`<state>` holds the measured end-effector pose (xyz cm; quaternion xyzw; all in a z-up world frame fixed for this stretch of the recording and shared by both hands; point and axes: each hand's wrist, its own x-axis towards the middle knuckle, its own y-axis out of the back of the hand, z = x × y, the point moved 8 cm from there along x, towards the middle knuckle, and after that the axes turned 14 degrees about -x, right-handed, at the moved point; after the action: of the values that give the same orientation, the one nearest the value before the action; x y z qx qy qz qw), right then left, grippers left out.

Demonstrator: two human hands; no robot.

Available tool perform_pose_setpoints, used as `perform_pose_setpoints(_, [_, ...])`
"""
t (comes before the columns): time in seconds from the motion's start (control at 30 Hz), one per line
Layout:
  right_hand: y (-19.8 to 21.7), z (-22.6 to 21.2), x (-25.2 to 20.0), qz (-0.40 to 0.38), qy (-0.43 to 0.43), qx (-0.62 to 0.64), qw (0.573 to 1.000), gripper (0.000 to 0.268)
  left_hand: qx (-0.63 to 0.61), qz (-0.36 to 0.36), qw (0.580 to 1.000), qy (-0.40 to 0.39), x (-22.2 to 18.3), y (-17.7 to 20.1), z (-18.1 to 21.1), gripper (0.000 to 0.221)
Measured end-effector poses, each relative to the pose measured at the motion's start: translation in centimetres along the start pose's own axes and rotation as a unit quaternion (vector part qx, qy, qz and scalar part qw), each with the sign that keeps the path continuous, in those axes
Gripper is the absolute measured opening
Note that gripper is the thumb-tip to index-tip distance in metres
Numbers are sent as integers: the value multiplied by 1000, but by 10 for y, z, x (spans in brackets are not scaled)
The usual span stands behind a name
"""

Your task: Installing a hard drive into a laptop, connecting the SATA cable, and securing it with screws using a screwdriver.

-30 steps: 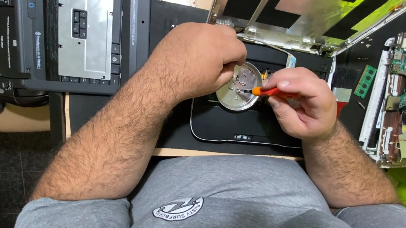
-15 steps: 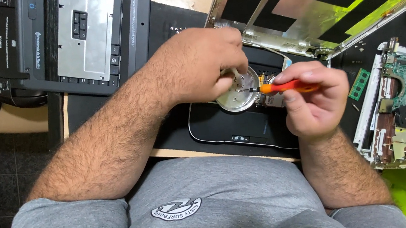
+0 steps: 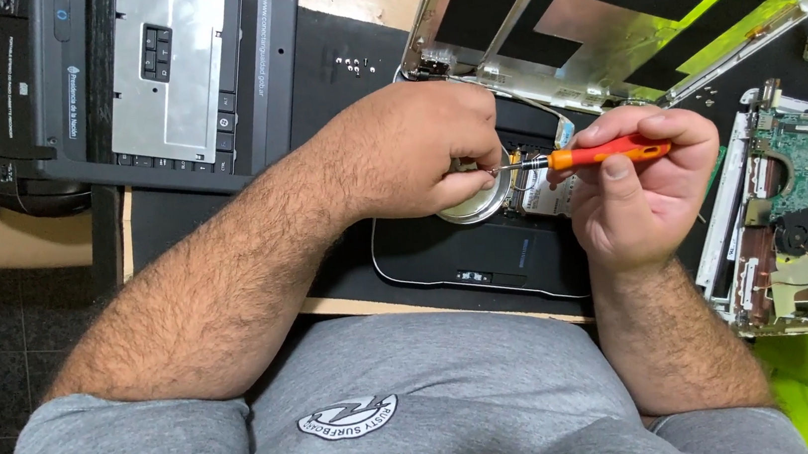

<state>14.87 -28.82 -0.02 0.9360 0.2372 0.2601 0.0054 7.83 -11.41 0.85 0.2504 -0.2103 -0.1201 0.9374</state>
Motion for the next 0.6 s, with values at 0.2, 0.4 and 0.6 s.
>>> perform_pose_setpoints(0.2, [-1,-2,1,3,6,0,1000,25,11,-5,1000,12,0,2,-1,8])
perform_pose_setpoints(0.4, [0,-2,2,4,12,6,1000,25,2,8,1000,-2,-1,4,1,15])
perform_pose_setpoints(0.6, [0,-2,2,7,15,3,1000,24,-17,29,999,-16,-2,11,6,13])
